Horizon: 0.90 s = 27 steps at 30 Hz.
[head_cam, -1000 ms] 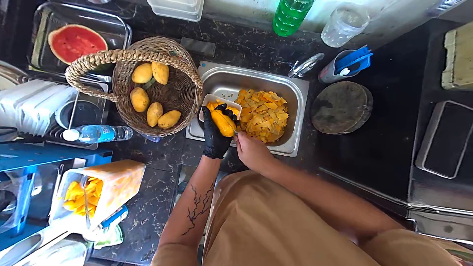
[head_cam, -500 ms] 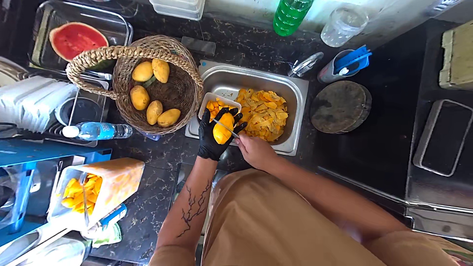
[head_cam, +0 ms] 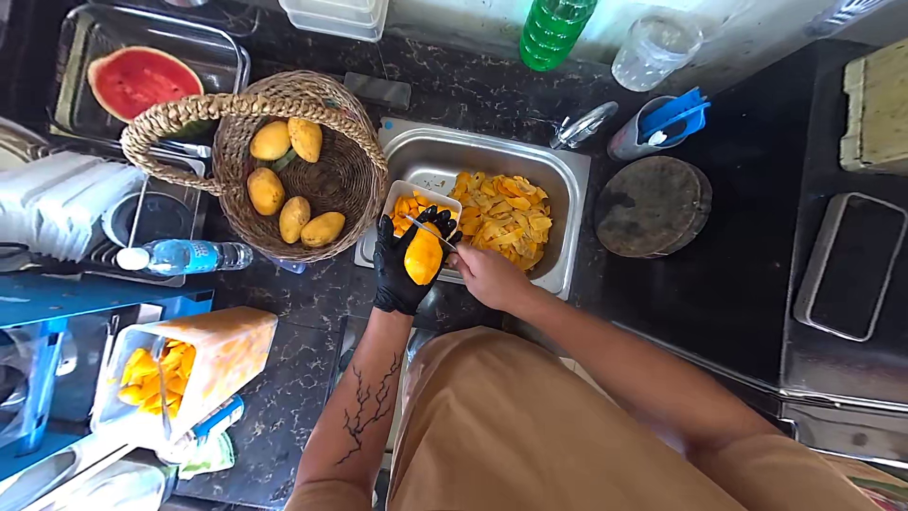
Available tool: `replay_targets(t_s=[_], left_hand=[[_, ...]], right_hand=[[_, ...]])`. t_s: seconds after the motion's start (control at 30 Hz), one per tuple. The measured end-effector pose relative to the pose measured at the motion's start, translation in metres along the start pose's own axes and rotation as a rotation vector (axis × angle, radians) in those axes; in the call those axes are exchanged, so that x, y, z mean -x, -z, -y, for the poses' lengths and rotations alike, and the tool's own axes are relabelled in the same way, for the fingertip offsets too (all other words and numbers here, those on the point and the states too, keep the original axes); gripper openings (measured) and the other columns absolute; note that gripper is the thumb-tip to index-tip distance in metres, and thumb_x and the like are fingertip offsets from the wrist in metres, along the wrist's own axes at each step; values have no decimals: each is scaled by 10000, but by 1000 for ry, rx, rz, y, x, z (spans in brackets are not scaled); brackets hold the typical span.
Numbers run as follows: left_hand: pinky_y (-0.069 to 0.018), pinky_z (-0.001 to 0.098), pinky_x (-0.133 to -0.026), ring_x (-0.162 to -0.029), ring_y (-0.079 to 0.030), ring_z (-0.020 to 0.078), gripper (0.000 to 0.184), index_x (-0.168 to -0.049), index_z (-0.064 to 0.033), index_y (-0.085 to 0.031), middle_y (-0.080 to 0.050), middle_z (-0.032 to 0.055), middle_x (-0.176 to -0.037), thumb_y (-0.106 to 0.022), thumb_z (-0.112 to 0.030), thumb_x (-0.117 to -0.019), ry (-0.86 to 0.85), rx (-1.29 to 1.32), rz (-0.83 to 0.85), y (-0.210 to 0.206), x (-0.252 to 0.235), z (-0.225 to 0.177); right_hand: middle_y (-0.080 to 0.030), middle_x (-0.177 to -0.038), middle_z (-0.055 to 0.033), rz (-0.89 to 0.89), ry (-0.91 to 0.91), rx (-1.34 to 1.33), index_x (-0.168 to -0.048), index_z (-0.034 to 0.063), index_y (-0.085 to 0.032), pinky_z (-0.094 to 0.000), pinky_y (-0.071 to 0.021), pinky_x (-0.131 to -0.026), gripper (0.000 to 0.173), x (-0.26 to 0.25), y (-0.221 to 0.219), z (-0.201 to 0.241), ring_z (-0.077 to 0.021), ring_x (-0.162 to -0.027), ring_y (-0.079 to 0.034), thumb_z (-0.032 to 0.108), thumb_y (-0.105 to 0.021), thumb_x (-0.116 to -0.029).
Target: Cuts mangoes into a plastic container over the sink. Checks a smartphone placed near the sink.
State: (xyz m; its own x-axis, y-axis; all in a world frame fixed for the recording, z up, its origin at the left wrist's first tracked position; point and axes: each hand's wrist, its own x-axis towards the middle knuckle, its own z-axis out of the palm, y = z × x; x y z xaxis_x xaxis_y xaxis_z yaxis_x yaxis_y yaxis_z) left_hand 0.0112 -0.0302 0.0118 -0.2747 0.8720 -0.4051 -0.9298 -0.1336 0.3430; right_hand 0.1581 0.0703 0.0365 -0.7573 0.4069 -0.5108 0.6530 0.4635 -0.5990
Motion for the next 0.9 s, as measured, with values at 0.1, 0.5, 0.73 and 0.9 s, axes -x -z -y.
replay_targets(t_s=[0.1,0.5,0.73,0.9], left_hand=[[-566,515,-870,-1053,-662,300,515,-1313,-117,-547,-652,147,-1196,-342,-502,-1039,-57,115,-276,19,-17,4],[-576,282,-693,-822,-657,143,236,-1155,-197,-577,-626,37,-966,-511,-382,-1024,-1,243,-91,85,-24,23],[-542,257,-526,-606,-611,151,207,-988,-135,-509,-570,47,-779,-378,-282,-1052,57,288,-406,13,-34,-6],[-562,286,-731,-819,-638,153,308,-1107,-185,-573,-603,34,-942,-399,-434,-1058,-48,177,-161,72,-35,11]], right_hand=[[-579,-761,-79,-30,16,-151,-1098,110,-596,-479,-534,-638,395,-1,-1,-3,-247,-691,-616,418,-351,-1117],[-720,-1238,18,2,15,-99,-1312,307,-706,-526,-530,-964,452,-6,-10,-9,-175,-1153,-671,516,-373,-1089],[-723,-1145,-15,-22,25,-70,-1288,303,-718,-508,-531,-937,419,-17,-13,-10,-198,-1099,-672,503,-412,-1083],[-707,-1028,-33,-111,3,29,-1280,315,-715,-494,-526,-884,408,-29,-26,-7,-224,-1019,-662,499,-408,-1085]])
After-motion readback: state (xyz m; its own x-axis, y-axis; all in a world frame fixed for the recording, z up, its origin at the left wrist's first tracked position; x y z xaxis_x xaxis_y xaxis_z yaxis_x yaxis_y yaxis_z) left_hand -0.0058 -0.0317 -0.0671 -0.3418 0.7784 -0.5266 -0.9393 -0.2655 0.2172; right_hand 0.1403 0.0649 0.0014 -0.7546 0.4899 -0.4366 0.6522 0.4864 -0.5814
